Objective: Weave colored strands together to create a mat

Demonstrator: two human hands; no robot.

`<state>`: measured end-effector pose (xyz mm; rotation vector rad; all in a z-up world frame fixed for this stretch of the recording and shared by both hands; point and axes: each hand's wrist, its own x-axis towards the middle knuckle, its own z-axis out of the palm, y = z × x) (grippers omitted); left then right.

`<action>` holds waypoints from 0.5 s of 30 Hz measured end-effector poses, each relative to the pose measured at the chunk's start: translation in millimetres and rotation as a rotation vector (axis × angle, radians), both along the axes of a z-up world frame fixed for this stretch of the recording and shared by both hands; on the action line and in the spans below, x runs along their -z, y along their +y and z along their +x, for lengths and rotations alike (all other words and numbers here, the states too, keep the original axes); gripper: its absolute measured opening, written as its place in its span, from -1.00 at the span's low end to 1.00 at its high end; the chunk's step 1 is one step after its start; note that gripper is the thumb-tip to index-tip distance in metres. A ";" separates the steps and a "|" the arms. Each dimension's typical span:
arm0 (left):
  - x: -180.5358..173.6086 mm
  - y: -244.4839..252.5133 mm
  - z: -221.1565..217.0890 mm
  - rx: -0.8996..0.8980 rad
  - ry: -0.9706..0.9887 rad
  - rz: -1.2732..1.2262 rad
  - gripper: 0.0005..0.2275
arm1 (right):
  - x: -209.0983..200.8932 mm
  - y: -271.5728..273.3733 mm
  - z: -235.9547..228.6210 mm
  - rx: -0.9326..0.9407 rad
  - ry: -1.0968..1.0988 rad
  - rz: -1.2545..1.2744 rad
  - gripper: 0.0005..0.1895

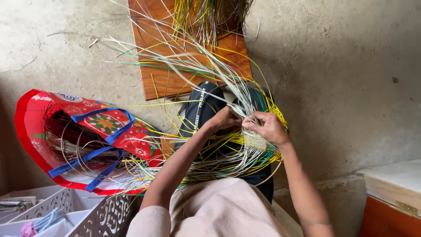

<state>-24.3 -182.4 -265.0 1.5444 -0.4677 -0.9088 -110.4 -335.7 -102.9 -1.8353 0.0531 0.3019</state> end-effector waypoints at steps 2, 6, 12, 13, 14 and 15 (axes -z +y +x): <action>-14.5 -0.9 2.1 0.060 -0.091 0.088 -0.74 | 3.8 -0.5 1.8 -0.044 -0.010 -0.514 -0.84; 37.4 -21.4 11.4 0.172 -0.315 0.514 -0.50 | 72.9 -16.5 -15.3 -0.007 0.074 -0.869 -0.79; 31.3 -27.3 9.5 0.176 -0.358 0.647 -0.53 | 114.3 -25.1 -7.7 -0.069 0.054 -1.051 -0.86; 18.5 -22.6 7.6 0.153 -0.317 0.617 -0.52 | 110.3 -25.5 -6.7 -0.099 0.019 -1.061 -0.91; 5.5 -18.6 7.3 0.128 -0.278 0.586 -0.51 | 106.1 -26.9 -3.7 -0.131 -0.019 -1.073 -0.94; 0.3 -16.1 6.6 0.127 -0.295 0.583 -0.51 | 97.5 -23.9 -2.6 -0.119 -0.031 -1.078 -0.94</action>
